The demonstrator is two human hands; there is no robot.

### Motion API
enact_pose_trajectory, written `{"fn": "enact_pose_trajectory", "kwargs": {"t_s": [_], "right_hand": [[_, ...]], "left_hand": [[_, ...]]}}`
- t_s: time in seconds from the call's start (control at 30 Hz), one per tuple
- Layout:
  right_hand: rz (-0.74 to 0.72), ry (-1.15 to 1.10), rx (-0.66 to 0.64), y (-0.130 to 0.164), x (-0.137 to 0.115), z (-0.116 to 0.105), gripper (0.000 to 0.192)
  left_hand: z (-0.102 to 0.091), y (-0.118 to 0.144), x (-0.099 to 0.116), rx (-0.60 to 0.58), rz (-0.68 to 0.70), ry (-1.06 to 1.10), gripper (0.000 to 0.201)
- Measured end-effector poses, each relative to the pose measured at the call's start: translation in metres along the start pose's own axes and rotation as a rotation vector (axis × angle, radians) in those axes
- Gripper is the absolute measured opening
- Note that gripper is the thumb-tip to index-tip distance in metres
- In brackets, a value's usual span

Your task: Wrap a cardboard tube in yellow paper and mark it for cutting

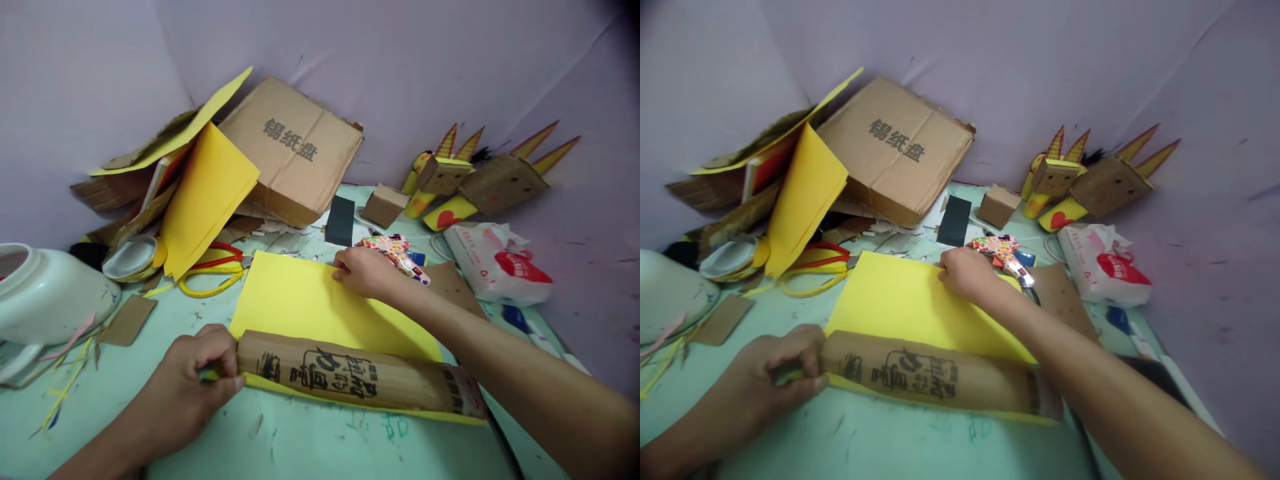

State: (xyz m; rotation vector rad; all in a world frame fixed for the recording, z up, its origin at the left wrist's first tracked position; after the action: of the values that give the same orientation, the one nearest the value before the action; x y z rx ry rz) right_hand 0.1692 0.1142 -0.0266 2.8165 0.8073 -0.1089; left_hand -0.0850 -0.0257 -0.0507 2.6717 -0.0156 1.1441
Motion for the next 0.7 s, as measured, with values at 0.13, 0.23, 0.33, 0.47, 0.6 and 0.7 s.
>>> {"fn": "enact_pose_trajectory", "kwargs": {"t_s": [0.13, 0.23, 0.33, 0.47, 0.6, 0.7], "right_hand": [[0.001, -0.011, 0.007, -0.002, 0.000, 0.002, 0.016], [0.012, -0.034, 0.025, 0.007, 0.004, -0.009, 0.015], [0.046, -0.055, 0.102, 0.038, -0.001, -0.028, 0.021], [0.005, -0.274, 0.321, 0.098, -0.027, -0.036, 0.020], [-0.180, -0.299, 0.439, 0.135, -0.044, -0.018, 0.016], [-0.172, -0.236, 0.580, 0.136, -0.032, -0.014, 0.018]], "left_hand": [[-0.001, -0.001, 0.002, -0.002, -0.031, -0.007, 0.017], [-0.001, 0.000, 0.005, 0.003, -0.062, -0.023, 0.018], [0.000, 0.002, 0.007, 0.023, -0.102, -0.024, 0.020], [0.000, 0.001, 0.005, -0.001, -0.126, -0.026, 0.022], [-0.001, 0.000, 0.000, -0.020, -0.089, -0.054, 0.021], [-0.002, -0.001, -0.002, -0.006, -0.060, -0.065, 0.021]]}}
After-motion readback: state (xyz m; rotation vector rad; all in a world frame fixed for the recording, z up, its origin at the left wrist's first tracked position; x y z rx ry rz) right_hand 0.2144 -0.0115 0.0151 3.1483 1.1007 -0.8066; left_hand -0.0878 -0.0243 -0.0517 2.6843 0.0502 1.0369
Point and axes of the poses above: each hand's wrist, its own y-axis away from the middle knuckle, its own z-axis out of the palm, x = y × z, the point moved 1 cm from there along -y, towards the middle knuckle, and after that the axes turned 12 degrees about -z, right-handed, at the moved point
